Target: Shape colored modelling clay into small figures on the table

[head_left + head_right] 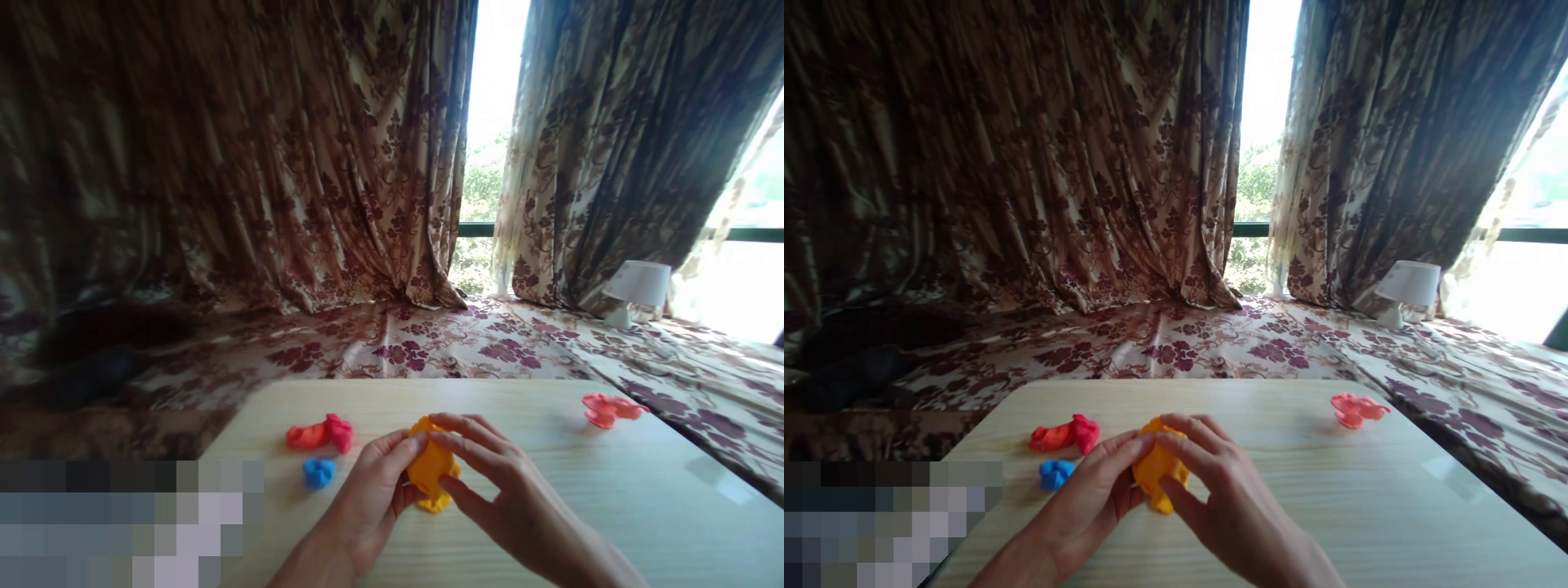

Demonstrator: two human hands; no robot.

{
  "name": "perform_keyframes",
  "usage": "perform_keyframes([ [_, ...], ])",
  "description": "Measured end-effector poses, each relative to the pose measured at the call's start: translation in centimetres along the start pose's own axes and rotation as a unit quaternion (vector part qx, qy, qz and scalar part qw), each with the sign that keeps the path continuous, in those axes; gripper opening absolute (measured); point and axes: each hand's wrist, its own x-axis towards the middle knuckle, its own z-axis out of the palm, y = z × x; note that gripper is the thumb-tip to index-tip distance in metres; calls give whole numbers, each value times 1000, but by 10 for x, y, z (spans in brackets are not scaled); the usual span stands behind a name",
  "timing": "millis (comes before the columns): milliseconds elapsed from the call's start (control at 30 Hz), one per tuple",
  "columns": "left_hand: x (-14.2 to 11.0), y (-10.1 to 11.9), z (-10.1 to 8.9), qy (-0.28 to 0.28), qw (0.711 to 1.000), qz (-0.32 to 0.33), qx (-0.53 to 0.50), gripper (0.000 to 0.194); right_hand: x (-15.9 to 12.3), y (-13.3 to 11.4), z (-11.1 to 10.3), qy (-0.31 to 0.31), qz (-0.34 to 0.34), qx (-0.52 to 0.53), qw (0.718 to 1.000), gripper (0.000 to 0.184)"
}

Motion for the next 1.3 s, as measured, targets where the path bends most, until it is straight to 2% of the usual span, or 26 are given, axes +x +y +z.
perform_keyframes([
  [167,0,1,0,-5,999,-19,-42,15,-1,2,6,29,4,2,1000,36],
  [333,0,0,0,-35,996,-46,-64,13,0,3,4,12,7,-9,1000,35],
  [600,0,2,4,12,996,-58,-64,12,-2,5,3,-6,-3,-56,998,37],
  [800,-4,1,8,7,997,-41,-65,12,-3,8,9,55,29,-24,998,31],
  [933,-6,1,10,-4,996,-36,-77,14,-2,8,13,73,14,-50,996,29],
  [1033,-6,1,11,21,996,-33,-83,14,-1,8,13,84,2,-69,994,29],
  [1133,-5,1,12,47,995,-22,-84,14,-2,8,10,130,23,-78,988,33],
  [1200,-6,1,13,33,996,-16,-80,16,-2,8,9,150,43,-79,985,32],
  [1300,-7,0,14,-20,996,-6,-87,16,-2,8,9,149,43,-66,986,24],
])
